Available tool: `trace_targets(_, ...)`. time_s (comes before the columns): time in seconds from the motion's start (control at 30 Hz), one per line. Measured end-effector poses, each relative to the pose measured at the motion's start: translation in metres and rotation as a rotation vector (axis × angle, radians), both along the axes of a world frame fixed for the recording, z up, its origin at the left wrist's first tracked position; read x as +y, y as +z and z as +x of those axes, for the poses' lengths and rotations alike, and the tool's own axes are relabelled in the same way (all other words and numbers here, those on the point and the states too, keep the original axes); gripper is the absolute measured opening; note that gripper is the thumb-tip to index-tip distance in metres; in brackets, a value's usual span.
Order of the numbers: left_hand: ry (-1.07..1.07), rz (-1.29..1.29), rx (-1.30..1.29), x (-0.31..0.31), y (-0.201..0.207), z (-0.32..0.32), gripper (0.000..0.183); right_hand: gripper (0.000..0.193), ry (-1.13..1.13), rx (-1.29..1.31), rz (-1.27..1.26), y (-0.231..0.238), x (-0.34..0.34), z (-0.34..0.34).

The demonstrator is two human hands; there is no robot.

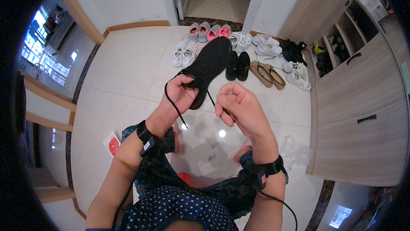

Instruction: The person cleans a pair of black sneakers by hand, removing dirt from the mesh upper and around the laces.

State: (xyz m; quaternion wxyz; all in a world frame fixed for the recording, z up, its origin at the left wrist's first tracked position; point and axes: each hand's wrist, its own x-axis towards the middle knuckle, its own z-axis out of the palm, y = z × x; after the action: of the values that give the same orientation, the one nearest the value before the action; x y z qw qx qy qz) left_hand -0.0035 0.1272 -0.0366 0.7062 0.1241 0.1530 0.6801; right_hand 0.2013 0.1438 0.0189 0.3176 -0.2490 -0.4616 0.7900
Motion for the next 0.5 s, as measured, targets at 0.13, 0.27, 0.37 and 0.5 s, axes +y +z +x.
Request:
trace_targets(0.13,0.148,-0.084,0.052,0.004,0.001,0.004,0.037,0.022,-0.150,-0.403,0.216,-0.019,-0.001,-0.005)
trace_targets(0.27,0.064,-0.013,-0.017,-0.001,0.009,0.006,0.039,0.025,-0.128,-0.767,0.592,-0.022,-0.005,-0.010)
trace_targets(0.37,0.078,0.018,0.019,0.001,0.004,0.006,0.045,0.015,0.138,-0.439,0.537,-0.001,-0.013,-0.008)
trace_targets(0.5,0.062,0.020,0.010,-0.001,0.004,0.008,0.049,0.013,0.173,-0.280,0.605,0.000,-0.007,-0.005)
